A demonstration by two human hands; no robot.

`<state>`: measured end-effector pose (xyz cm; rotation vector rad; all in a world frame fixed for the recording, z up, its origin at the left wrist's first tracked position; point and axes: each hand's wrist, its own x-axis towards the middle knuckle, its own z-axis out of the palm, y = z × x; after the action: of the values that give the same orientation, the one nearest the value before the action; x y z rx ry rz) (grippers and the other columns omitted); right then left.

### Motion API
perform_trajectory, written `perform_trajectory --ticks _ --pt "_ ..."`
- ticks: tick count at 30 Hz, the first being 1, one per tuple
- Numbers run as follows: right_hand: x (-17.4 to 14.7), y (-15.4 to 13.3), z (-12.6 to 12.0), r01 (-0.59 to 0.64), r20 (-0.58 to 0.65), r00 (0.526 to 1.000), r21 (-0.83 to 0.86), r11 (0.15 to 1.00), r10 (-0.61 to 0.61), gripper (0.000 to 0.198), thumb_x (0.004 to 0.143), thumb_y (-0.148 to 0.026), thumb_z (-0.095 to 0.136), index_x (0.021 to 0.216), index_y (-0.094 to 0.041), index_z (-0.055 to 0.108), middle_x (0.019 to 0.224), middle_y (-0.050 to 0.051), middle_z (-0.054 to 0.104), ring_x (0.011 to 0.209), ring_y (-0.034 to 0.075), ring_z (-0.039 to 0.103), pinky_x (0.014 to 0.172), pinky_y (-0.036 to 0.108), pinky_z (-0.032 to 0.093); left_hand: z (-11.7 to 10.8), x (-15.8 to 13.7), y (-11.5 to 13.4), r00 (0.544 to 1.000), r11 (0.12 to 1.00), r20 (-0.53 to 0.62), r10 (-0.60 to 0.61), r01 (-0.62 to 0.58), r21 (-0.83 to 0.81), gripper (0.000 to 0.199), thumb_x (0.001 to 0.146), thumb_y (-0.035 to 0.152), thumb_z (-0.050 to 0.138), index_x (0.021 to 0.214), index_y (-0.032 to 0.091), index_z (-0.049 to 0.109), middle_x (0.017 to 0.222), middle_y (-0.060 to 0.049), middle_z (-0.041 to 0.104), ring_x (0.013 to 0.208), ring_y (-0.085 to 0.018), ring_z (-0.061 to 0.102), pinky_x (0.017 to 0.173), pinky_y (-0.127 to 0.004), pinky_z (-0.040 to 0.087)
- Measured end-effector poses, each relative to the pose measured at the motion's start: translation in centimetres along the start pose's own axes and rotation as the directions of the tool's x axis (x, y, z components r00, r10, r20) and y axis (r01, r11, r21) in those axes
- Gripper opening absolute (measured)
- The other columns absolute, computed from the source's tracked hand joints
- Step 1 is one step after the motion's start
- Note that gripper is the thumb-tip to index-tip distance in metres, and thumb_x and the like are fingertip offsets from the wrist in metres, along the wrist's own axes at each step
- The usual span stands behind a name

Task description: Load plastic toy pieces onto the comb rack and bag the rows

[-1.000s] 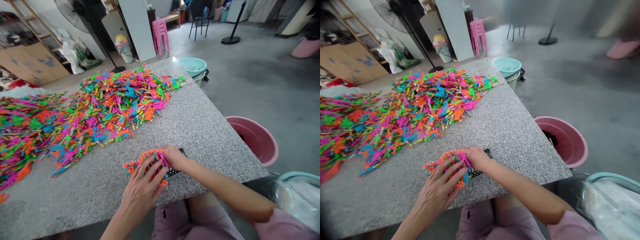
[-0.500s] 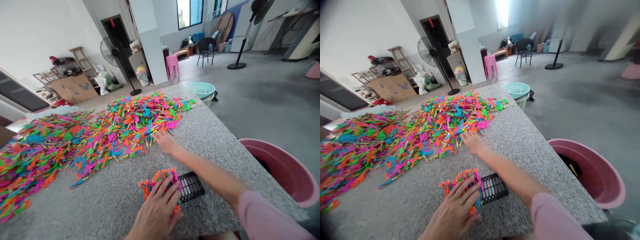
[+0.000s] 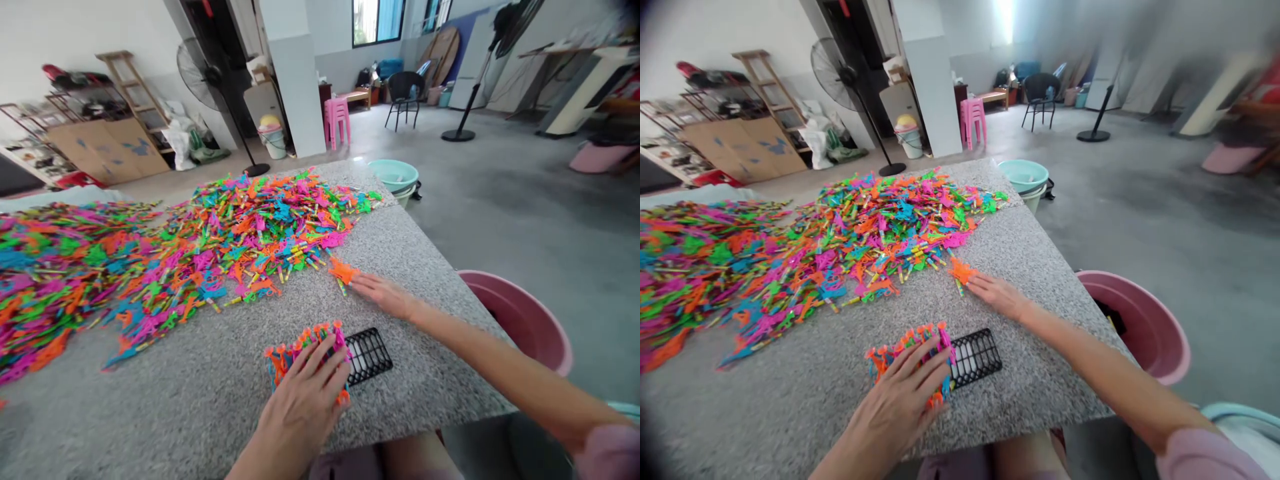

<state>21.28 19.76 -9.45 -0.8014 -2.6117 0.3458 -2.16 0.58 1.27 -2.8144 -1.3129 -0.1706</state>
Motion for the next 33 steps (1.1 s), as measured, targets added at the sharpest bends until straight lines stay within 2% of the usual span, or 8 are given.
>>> perform_trajectory --ticks 4,7,12,16,22,25,30,33 --pt "1.4 -1.0 0.3 -0.520 -0.089 0.845 0.100 0.849 0.528 0.037 0.083 -0.027 0.065 0.117 -0.015 0.061 0.108 0.009 0.068 0.099 0.022 0.062 0.087 0.034 0.048 -0.4 0.1 0.3 1.000 0.999 0.021 -0.023 0.024 -0.033 0.037 0.095 0.036 0.054 0.131 0.025 0.053 0.138 -0.001 0.058 0.139 -0.022 0.038 0.114 -0.042 0.036" --pt "4.5 -1.4 0.7 -0.667 0.067 0.742 0.163 0.727 0.667 0.034 0.066 -0.032 0.082 0.091 -0.015 0.066 0.083 0.004 0.068 0.082 0.021 0.064 0.074 0.028 0.048 -0.8 0.1 0.5 0.999 0.997 0.046 -0.028 0.031 -0.068 0.041 0.094 0.036 0.057 0.133 0.025 0.051 0.141 -0.002 0.055 0.142 -0.023 0.035 0.115 -0.044 0.034" --pt "2.9 -2.3 -0.2 -0.684 0.160 0.716 0.352 0.639 0.679 0.011 0.078 -0.017 0.067 0.087 -0.015 0.062 0.070 0.000 0.064 0.058 0.013 0.060 0.057 0.022 0.044 -1.5 0.1 0.7 0.995 0.995 0.094 -0.032 0.040 -0.087 0.050 0.092 0.032 0.060 0.139 0.023 0.046 0.145 -0.006 0.050 0.144 -0.025 0.031 0.114 -0.047 0.035" --pt "-3.0 -5.1 -0.7 -0.516 0.263 0.755 0.804 0.297 0.600 0.015 0.081 -0.024 0.058 0.094 -0.017 0.055 0.062 -0.005 0.056 0.047 0.010 0.052 0.045 0.020 0.042 -2.0 0.7 0.7 0.993 0.994 0.120 -0.013 0.026 -0.110 0.061 0.087 0.036 0.065 0.141 0.018 0.043 0.151 -0.009 0.042 0.145 -0.028 0.028 0.115 -0.051 0.033" --pt "-6.7 -9.3 -0.1 -0.361 0.323 0.767 0.932 -0.043 0.555 0.030 0.074 -0.034 0.068 0.096 -0.019 0.054 0.065 -0.006 0.054 0.051 0.009 0.050 0.043 0.018 0.041 -0.9 1.9 0.5 0.995 0.995 0.100 -0.006 0.016 -0.098 0.048 0.089 0.042 0.063 0.130 0.020 0.055 0.140 -0.007 0.055 0.144 -0.034 0.027 0.117 -0.061 0.022" --pt "-7.0 -11.0 1.1 -0.353 0.269 0.751 0.935 0.023 0.603 0.030 0.072 -0.032 0.071 0.093 -0.020 0.054 0.070 -0.004 0.057 0.056 0.010 0.054 0.050 0.022 0.048 -0.5 1.9 0.7 0.996 0.994 0.089 -0.015 0.024 -0.103 0.040 0.092 0.035 0.059 0.128 0.017 0.056 0.138 -0.008 0.056 0.144 -0.033 0.026 0.118 -0.059 0.021" --pt "-7.9 -14.6 3.7 -0.447 0.021 0.727 0.774 0.449 0.687 0.013 0.074 -0.019 0.066 0.086 -0.019 0.061 0.079 0.002 0.064 0.072 0.017 0.060 0.066 0.029 0.052 -0.4 1.8 1.0 0.997 0.994 0.078 0.000 0.008 -0.109 0.038 0.090 0.022 0.057 0.127 0.014 0.056 0.137 -0.010 0.056 0.147 -0.032 0.020 0.121 -0.055 0.021" --pt "-8.1 -16.2 4.7 -0.459 -0.071 0.730 0.686 0.564 0.680 0.010 0.078 -0.018 0.062 0.088 -0.020 0.063 0.081 0.003 0.066 0.074 0.019 0.061 0.067 0.030 0.050 -0.4 1.9 1.1 0.996 0.993 0.088 -0.005 0.015 -0.114 0.037 0.089 0.019 0.057 0.125 0.015 0.056 0.137 -0.009 0.056 0.147 -0.032 0.019 0.121 -0.056 0.020"
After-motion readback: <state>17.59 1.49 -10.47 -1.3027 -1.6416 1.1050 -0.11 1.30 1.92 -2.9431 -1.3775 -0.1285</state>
